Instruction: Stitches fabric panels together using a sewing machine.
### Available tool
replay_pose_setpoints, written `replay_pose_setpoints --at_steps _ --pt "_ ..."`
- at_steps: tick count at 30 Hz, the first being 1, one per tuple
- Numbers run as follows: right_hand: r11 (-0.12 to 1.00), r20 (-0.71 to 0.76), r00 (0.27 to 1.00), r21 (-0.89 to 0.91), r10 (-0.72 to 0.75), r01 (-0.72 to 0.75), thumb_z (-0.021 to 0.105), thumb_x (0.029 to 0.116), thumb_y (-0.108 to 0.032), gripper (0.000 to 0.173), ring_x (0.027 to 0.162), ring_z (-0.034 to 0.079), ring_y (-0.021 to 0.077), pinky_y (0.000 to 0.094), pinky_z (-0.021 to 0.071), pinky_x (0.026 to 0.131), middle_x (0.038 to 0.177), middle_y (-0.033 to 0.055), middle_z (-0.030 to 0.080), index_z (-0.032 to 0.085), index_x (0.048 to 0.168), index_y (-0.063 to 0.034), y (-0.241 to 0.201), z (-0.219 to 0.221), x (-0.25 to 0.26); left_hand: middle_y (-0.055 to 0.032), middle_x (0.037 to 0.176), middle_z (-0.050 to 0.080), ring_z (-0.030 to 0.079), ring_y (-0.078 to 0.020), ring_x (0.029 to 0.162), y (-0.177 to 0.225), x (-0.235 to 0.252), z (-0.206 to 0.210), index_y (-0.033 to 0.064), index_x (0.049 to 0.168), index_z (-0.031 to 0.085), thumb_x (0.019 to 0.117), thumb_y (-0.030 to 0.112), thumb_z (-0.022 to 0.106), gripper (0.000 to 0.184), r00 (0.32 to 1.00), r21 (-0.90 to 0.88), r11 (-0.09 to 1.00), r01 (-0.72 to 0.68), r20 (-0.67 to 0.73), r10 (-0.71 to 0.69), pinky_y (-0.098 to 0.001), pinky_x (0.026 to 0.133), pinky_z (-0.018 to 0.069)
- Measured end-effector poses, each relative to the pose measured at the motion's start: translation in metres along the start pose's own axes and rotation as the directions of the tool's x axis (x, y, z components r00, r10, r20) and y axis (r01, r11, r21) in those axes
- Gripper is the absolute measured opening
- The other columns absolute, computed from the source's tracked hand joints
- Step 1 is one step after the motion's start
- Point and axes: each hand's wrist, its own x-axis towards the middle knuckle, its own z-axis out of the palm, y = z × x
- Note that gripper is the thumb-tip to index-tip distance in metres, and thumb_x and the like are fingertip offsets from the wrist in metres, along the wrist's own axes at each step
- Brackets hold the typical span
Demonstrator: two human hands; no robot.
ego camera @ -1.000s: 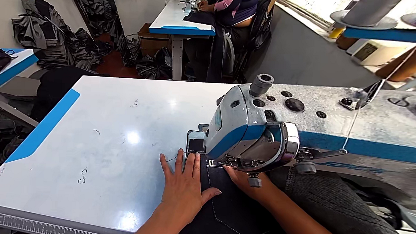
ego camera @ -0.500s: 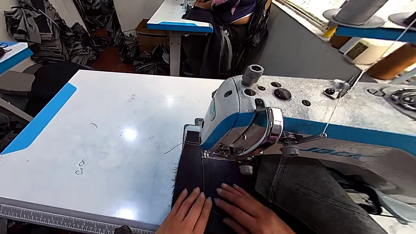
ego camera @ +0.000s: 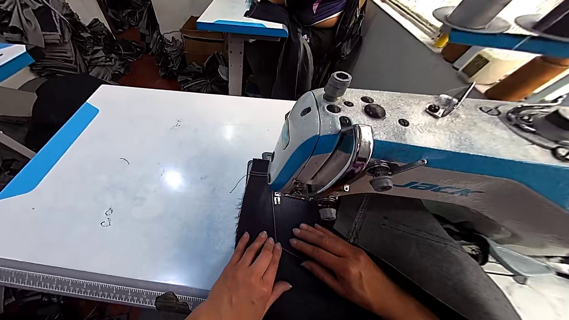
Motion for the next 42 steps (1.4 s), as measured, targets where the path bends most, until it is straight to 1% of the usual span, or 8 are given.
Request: replay_pose_setpoints --at_steps 4,13,18,22,27,29,32,42 --pt "0.999 -0.013 1.000 -0.051 0.008 -0.009 0.050 0.1061 -0.036 0.035 0.135 0.058 0.0162 0.0365 0.0447 0.116 0.135 0.0014 0.069 0.073 0.127 -0.0185 0.015 0.003 0.015 -0.0112 0.132 0.069 0.062 -0.0292 0.130 -0.010 0.015 0.004 0.0022 0.132 0.066 0.1053 0.048 0.043 0.059 1.000 0.036 0.999 0.018 0.021 -0.019 -0.0523 0.109 0.0468" --pt "0.999 -0.011 1.000 -0.034 -0.002 0.001 0.050 0.1063 -0.035 0.036 0.138 0.055 0.0172 0.0371 0.0423 0.118 0.138 0.0028 0.067 0.072 0.129 -0.0167 0.025 0.005 0.022 -0.0122 0.135 0.067 0.058 -0.0299 0.135 -0.016 0.026 0.003 0.0014 0.132 0.066 0.1057 0.048 0.041 0.060 0.998 0.031 0.999 0.025 0.061 -0.027 -0.0536 0.112 0.0444" --pt "0.998 -0.039 0.999 -0.056 0.029 -0.031 0.052 0.1034 -0.032 0.036 0.124 0.066 0.0196 0.0340 0.0533 0.101 0.131 0.0071 0.071 0.074 0.125 -0.0131 0.042 0.007 0.040 -0.0150 0.139 0.064 0.054 -0.0311 0.138 -0.032 0.048 0.005 0.0015 0.135 0.064 0.1049 0.047 0.044 0.058 0.992 -0.006 0.998 0.063 0.112 -0.062 -0.0542 0.114 0.0407" --pt "0.997 -0.043 0.998 -0.068 0.042 -0.045 0.051 0.1033 -0.034 0.037 0.120 0.068 0.0196 0.0340 0.0541 0.100 0.124 0.0059 0.073 0.074 0.125 -0.0147 0.046 0.008 0.043 -0.0159 0.139 0.064 0.053 -0.0325 0.139 -0.036 0.053 0.007 0.0007 0.132 0.065 0.1045 0.047 0.045 0.058 0.992 -0.018 0.998 0.061 0.109 -0.059 -0.0543 0.115 0.0393" --pt "0.988 0.003 0.995 -0.122 0.100 -0.099 0.049 0.1001 -0.034 0.040 0.098 0.073 0.0244 0.0389 0.0584 0.082 0.114 0.0065 0.077 0.076 0.123 -0.0140 0.048 0.006 0.045 -0.0174 0.141 0.061 0.049 -0.0331 0.142 -0.039 0.053 0.009 -0.0008 0.128 0.066 0.1028 0.051 0.047 0.061 0.993 -0.057 0.996 0.064 0.106 -0.058 -0.0555 0.118 0.0353" --pt "0.985 0.018 0.993 -0.133 0.114 -0.111 0.050 0.0986 -0.035 0.040 0.091 0.073 0.0255 0.0403 0.0586 0.078 0.108 0.0077 0.077 0.077 0.117 -0.0123 0.051 0.006 0.045 -0.0174 0.143 0.060 0.048 -0.0333 0.143 -0.039 0.053 0.009 -0.0005 0.130 0.065 0.1029 0.052 0.046 0.062 0.991 -0.050 0.997 0.063 0.120 -0.057 -0.0563 0.118 0.0347" --pt "0.988 -0.005 0.997 -0.134 0.080 -0.080 0.053 0.0971 -0.035 0.037 0.095 0.073 0.0239 0.0367 0.0589 0.082 0.102 0.0085 0.076 0.079 0.108 -0.0107 0.054 0.007 0.047 -0.0174 0.144 0.059 0.047 -0.0336 0.144 -0.040 0.055 0.010 0.0001 0.130 0.065 0.1030 0.052 0.046 0.062 0.991 -0.038 0.997 0.061 0.124 -0.056 -0.0567 0.117 0.0351" --pt "0.987 -0.066 0.997 -0.152 0.043 -0.053 0.054 0.0951 -0.033 0.034 0.080 0.069 0.0177 0.0297 0.0563 0.068 0.081 0.0052 0.069 0.078 0.089 -0.0094 0.050 0.004 0.055 -0.0167 0.145 0.059 0.047 -0.0324 0.144 -0.043 0.055 0.014 -0.0002 0.131 0.065 0.1026 0.054 0.044 0.065 0.993 -0.039 0.997 0.064 0.107 -0.060 -0.0564 0.118 0.0347"
